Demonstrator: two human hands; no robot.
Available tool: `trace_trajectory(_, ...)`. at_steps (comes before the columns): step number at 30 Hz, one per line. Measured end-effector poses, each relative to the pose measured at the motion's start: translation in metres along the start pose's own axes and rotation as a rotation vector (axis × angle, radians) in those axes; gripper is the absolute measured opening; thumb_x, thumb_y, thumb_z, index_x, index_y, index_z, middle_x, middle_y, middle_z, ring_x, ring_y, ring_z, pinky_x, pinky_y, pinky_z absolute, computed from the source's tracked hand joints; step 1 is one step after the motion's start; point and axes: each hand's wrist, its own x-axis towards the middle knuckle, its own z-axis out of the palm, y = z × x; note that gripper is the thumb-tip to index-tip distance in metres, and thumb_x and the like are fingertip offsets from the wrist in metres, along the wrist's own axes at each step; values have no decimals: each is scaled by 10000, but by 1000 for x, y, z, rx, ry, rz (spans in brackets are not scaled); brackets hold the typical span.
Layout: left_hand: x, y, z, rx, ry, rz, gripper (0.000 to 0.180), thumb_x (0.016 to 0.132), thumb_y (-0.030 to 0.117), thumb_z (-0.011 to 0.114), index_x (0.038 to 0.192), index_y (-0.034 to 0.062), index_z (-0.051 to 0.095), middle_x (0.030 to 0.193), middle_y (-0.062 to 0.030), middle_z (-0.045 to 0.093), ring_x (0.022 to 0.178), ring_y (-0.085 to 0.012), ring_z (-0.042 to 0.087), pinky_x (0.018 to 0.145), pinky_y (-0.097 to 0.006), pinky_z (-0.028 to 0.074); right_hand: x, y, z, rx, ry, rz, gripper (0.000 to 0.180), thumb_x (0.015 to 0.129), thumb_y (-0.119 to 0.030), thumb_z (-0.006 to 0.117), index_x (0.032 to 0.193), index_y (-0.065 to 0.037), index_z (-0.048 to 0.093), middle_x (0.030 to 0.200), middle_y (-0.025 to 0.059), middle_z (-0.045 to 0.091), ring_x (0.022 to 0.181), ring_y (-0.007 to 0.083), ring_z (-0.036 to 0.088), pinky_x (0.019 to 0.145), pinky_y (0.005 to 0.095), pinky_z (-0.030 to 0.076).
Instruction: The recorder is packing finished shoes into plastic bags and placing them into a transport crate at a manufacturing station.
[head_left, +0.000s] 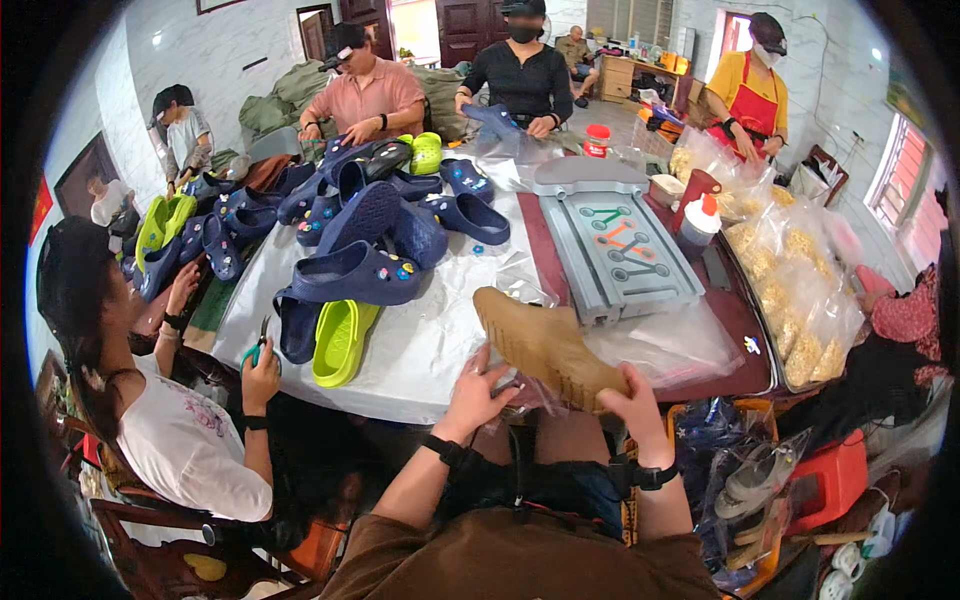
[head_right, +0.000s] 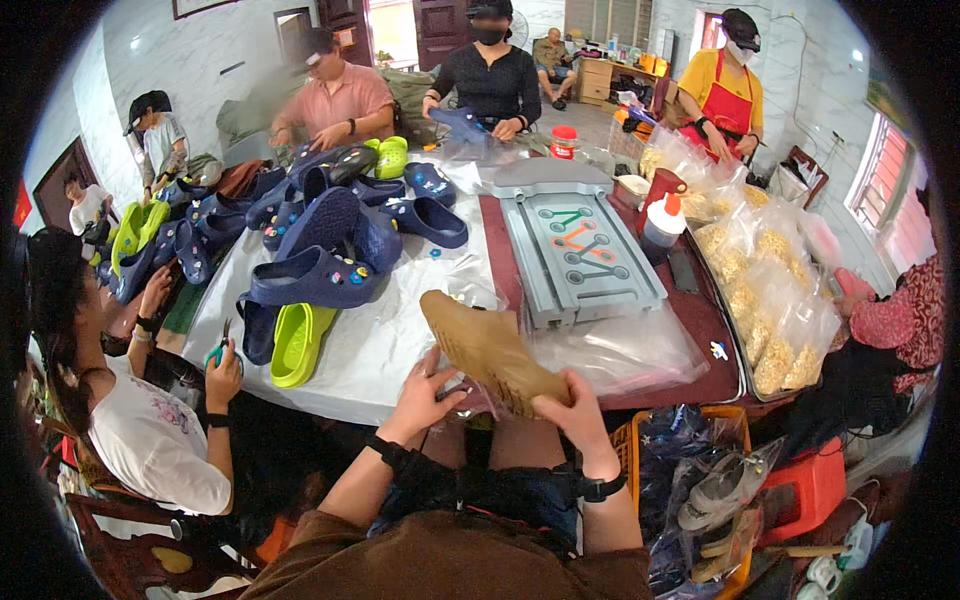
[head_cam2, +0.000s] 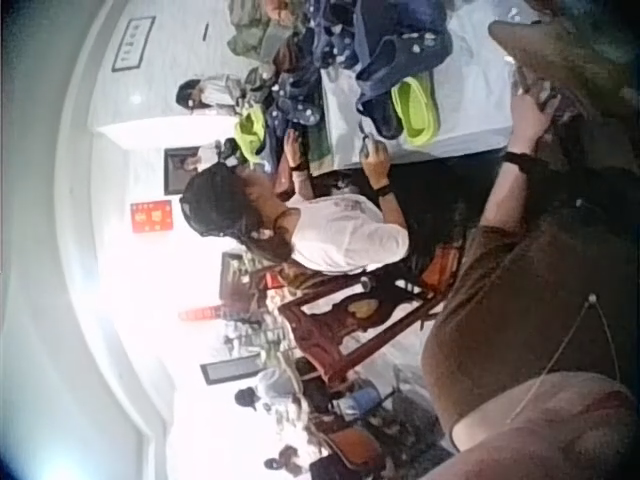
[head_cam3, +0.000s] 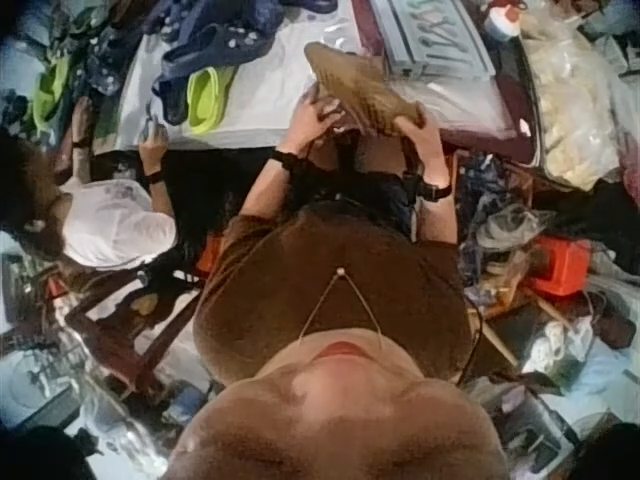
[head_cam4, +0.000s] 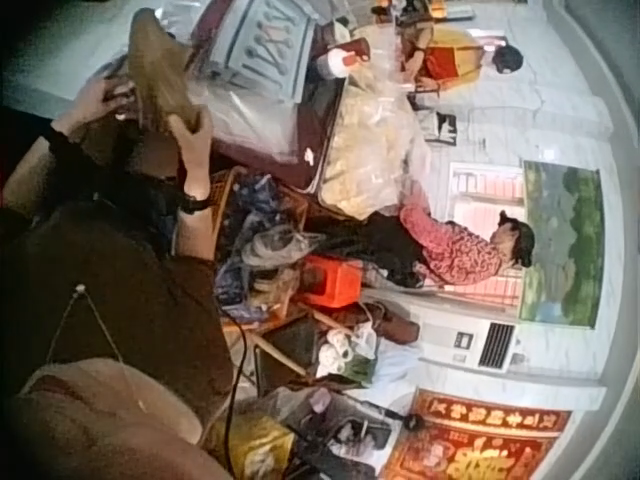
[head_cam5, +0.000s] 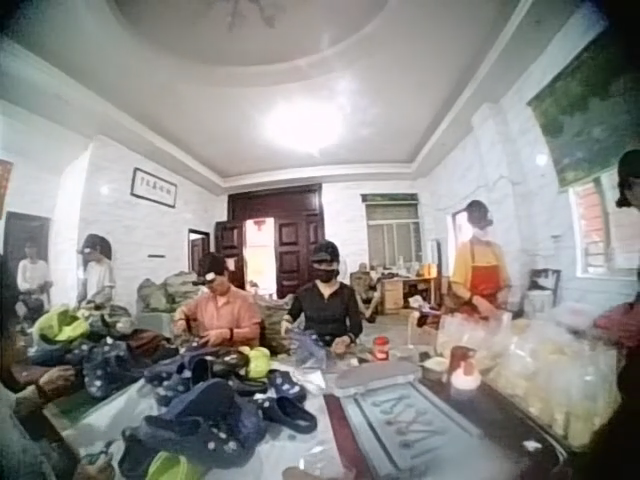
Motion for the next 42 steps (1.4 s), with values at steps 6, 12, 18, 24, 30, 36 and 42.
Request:
trace_trajectory(6, 7, 3, -9, 42, -82, -35, 611, 788, 365, 809, 1303, 77, 653, 1499, -350, 381, 1344, -487, 442, 1094, -483, 416, -9, -2, 1, -583, -56, -179, 423, 786, -182, 833, 1108, 22, 651, 915, 56, 678, 847, 124, 596, 770, 303, 498)
trace_trajectory(12, 11, 23, -28, -74, -22, -209, 1246, 637, 256, 926, 1609, 181, 150, 1577, -417, 16, 1277, -548, 484, 1045, -471, 471, -22, 9, -24, 14, 248, -221, 487, 803, -72, 755, 1246, 37, 583, 1115, 50, 661, 1001, 140, 618, 892, 300, 495)
trace_trajectory(18, 19, 25, -26, -3, -17, -246, 1278, 565, 253, 949, 1595, 143, 201, 1586, -393, -63, 1303, -549, 440, 1039, -514, 461, -45, -15, -29, 344, 188, -379, 589, 751, -122, 794, 1274, 17, 563, 1170, 38, 645, 1061, 131, 609, 940, 299, 477)
trace_trajectory(24, 24, -22, -1, 177, 44, 55, 733, 783, 338, 772, 1438, 136, 513, 1519, -204, 347, 1349, -409, 436, 1089, -536, 381, -62, -23, -49, -134, -99, -291, 537, 618, -235, 917, 1010, -1, 634, 879, -28, 580, 832, 70, 515, 727, 249, 417)
trace_trajectory(30, 30, -10, -37, -68, -32, -214, 519, 944, 318, 607, 1440, 179, 542, 1540, -249, 406, 1310, -450, 491, 1111, -515, 365, -67, -26, -67, -488, -201, -298, 450, 637, -218, 913, 924, -5, 640, 756, -10, 566, 692, 72, 498, 611, 253, 397)
trace_trajectory(36, 39, 17, -54, -146, -79, -200, 502, 1009, 337, 544, 1500, 279, 462, 1573, -289, 318, 1401, -524, 340, 1151, -553, 298, -73, -36, -44, -625, -189, -260, 395, 667, -206, 906, 882, -13, 636, 688, 47, 582, 601, 115, 532, 575, 273, 423)
trace_trajectory(42, 42, 69, -74, 131, 36, 41, 478, 1033, 296, 485, 1503, 210, 465, 1624, -269, 214, 1489, -498, 144, 1200, -550, 188, -72, -26, -9, -772, -73, -417, 392, 677, -242, 913, 853, -33, 632, 698, 67, 613, 594, 129, 559, 568, 279, 448)
